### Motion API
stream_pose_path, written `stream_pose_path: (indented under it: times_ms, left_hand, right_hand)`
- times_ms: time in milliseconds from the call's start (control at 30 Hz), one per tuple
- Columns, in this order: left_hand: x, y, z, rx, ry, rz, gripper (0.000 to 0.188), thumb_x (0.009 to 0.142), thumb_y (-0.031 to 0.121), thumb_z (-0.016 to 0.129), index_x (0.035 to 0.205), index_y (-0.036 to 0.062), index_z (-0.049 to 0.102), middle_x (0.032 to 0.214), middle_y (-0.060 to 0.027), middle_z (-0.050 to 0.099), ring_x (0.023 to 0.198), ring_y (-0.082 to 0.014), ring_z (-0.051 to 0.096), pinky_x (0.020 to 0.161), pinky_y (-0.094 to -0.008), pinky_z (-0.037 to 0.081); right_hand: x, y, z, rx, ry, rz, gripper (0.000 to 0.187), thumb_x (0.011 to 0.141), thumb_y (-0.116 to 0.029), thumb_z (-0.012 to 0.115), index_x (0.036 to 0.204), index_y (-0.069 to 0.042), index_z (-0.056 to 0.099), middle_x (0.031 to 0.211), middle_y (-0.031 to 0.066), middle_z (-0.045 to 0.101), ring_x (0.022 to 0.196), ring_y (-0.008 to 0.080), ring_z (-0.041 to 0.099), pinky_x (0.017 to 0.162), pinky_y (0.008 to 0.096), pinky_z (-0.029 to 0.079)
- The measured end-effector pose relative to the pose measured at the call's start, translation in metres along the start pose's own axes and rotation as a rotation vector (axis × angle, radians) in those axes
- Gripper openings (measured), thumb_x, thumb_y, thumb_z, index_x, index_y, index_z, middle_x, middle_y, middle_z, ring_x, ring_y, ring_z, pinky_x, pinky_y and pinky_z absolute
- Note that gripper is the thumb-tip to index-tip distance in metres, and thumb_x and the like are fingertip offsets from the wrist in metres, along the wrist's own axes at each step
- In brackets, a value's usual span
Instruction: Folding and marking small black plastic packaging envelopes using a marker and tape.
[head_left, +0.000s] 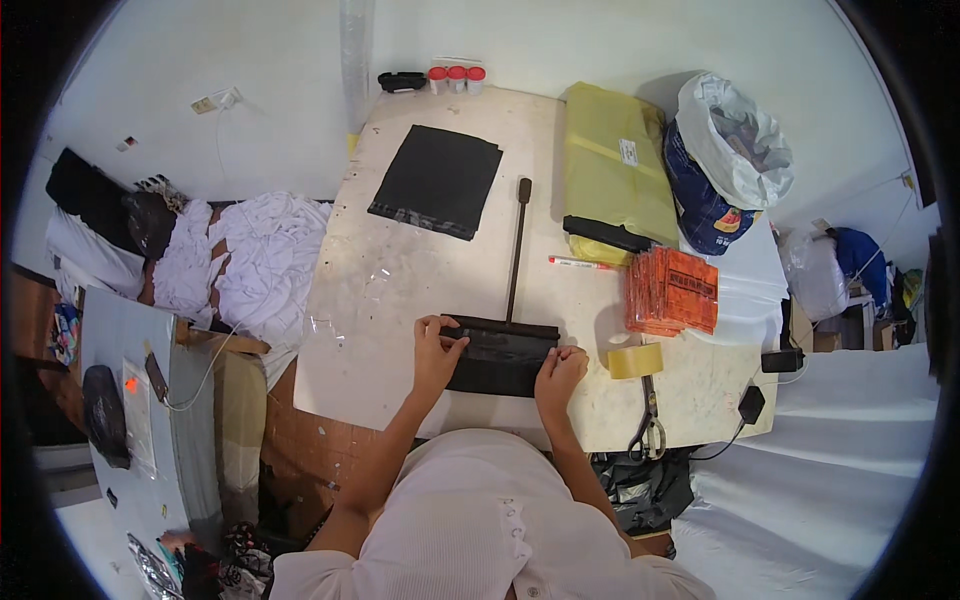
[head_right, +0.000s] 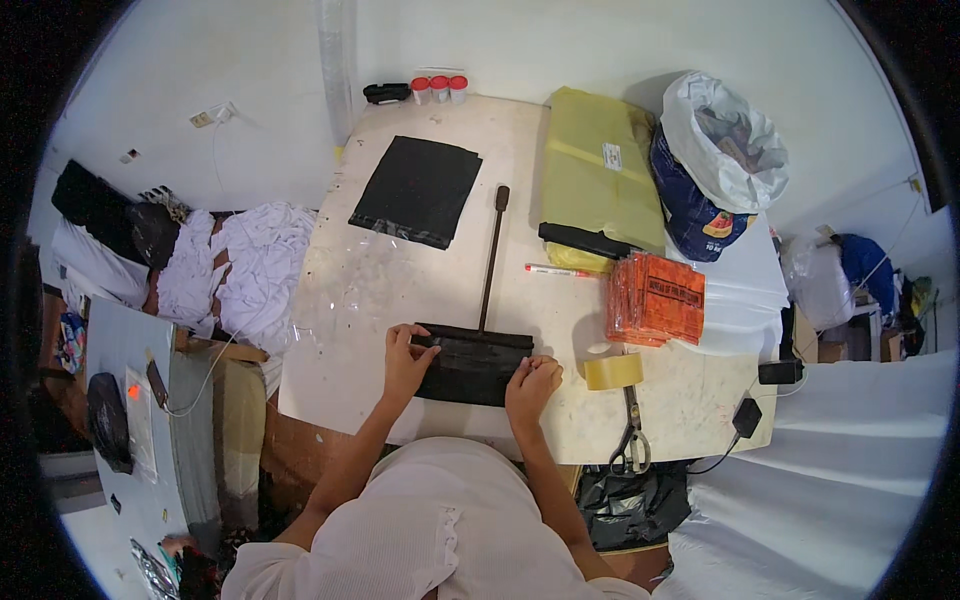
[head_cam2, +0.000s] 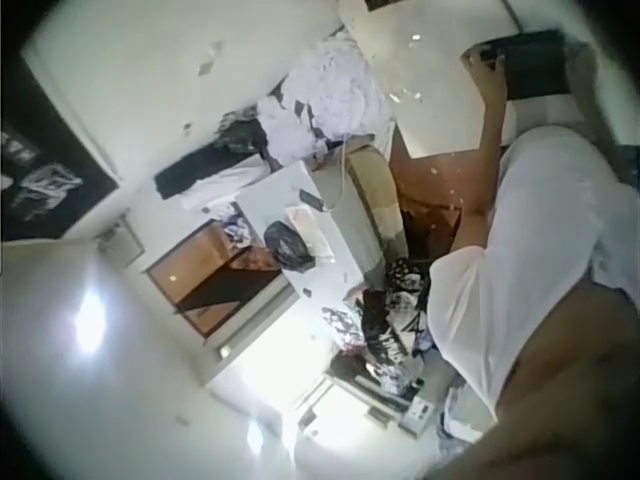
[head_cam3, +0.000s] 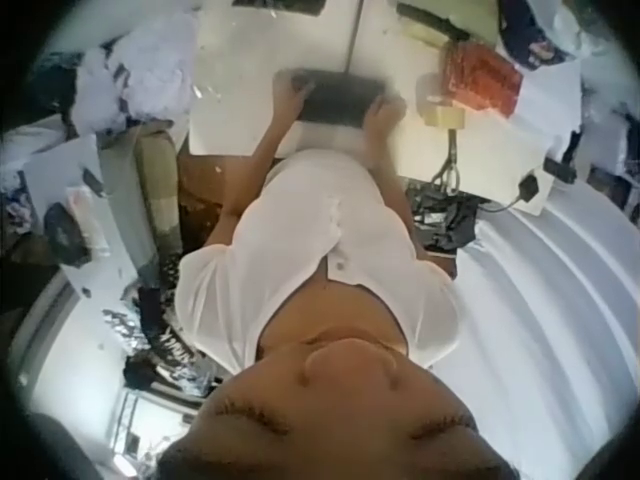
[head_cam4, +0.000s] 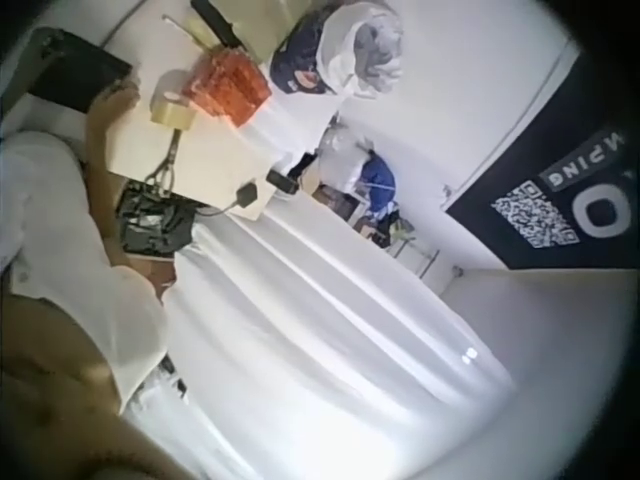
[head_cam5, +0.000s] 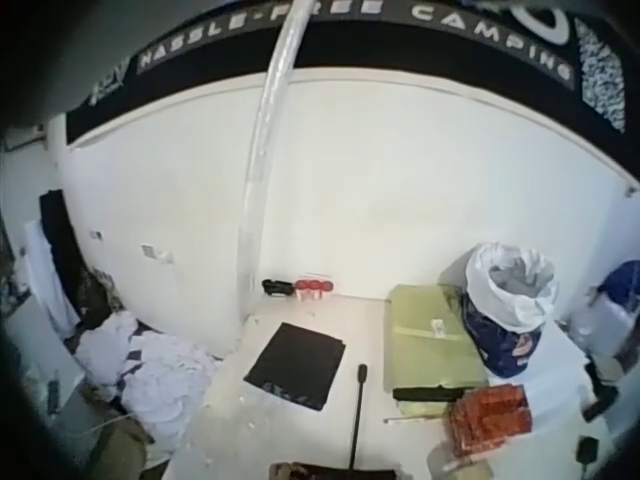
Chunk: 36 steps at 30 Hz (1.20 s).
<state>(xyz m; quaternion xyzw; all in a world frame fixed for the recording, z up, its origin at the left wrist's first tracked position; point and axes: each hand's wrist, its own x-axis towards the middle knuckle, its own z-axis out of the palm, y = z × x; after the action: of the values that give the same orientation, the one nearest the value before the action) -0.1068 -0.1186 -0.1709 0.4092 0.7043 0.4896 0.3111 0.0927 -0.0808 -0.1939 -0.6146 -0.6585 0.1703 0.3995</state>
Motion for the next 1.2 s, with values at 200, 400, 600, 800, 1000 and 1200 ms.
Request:
stream_pose_path:
  times_ms: [200, 400, 600, 800, 1000, 1200]
  left_hand:
    - [-0.001, 0.004, 0.001, 0.039, -0.039, 0.004, 0.02, 0.075, -0.001, 0.067, 0.088, 0.0002, 0.052, 0.103, -0.0097, 0.041, 0.064, -0.0148, 0.059, 0.058, -0.0248, 0.048]
    - [-0.004, -0.017, 0.005, 0.089, -0.069, 0.066, 0.012, 0.076, -0.006, 0.06, 0.085, 0.0005, 0.055, 0.1, -0.0107, 0.044, 0.069, -0.0163, 0.058, 0.059, -0.0253, 0.046]
    - [-0.017, -0.012, 0.011, 0.337, -0.045, 0.17, 0.009, 0.078, 0.006, 0.06, 0.087, 0.01, 0.062, 0.104, -0.0065, 0.049, 0.085, -0.0239, 0.054, 0.074, -0.0361, 0.043]
    - [-0.037, -0.001, 0.027, 0.707, -0.021, 0.309, 0.026, 0.083, 0.012, 0.054, 0.108, 0.0143, 0.058, 0.117, -0.0047, 0.051, 0.112, -0.0243, 0.044, 0.096, -0.043, 0.029]
    - [-0.04, 0.004, 0.044, 0.769, -0.354, 0.601, 0.05, 0.091, 0.033, 0.038, 0.134, 0.0085, 0.037, 0.141, -0.0061, 0.034, 0.131, -0.0208, 0.027, 0.107, -0.0412, 0.018]
    - [-0.045, -0.006, 0.027, 0.801, -0.214, 0.43, 0.051, 0.092, 0.031, 0.037, 0.136, 0.0064, 0.032, 0.143, -0.0073, 0.029, 0.133, -0.0214, 0.025, 0.107, -0.0448, 0.014]
  right_hand:
    - [-0.001, 0.005, 0.002, -0.055, -0.027, -0.009, 0.011, 0.08, -0.002, 0.051, 0.081, 0.0, 0.04, 0.083, 0.0138, 0.048, 0.081, 0.0301, 0.041, 0.074, 0.0401, 0.031]
    - [-0.001, 0.005, 0.004, -0.132, -0.066, -0.037, 0.008, 0.08, -0.003, 0.051, 0.084, -0.003, 0.044, 0.085, 0.0115, 0.05, 0.083, 0.0295, 0.042, 0.075, 0.0411, 0.03]
    - [0.0, -0.004, -0.007, -0.359, -0.107, -0.071, 0.017, 0.08, -0.008, 0.053, 0.097, -0.008, 0.051, 0.092, 0.0087, 0.048, 0.087, 0.029, 0.042, 0.077, 0.0416, 0.03]
    - [-0.013, -0.013, -0.019, -0.288, -0.096, -0.083, 0.037, 0.082, -0.012, 0.053, 0.118, -0.007, 0.048, 0.115, 0.0108, 0.046, 0.106, 0.0326, 0.041, 0.089, 0.0455, 0.028]
    - [-0.017, -0.015, -0.018, -0.422, -0.531, -0.381, 0.054, 0.087, -0.023, 0.046, 0.135, -0.004, 0.032, 0.142, 0.0095, 0.029, 0.133, 0.026, 0.024, 0.106, 0.0526, 0.009]
    - [-0.019, 0.0, -0.037, -0.358, -0.515, -0.269, 0.059, 0.089, -0.035, 0.044, 0.137, -0.004, 0.029, 0.144, 0.0113, 0.026, 0.134, 0.0273, 0.022, 0.106, 0.0546, 0.006]
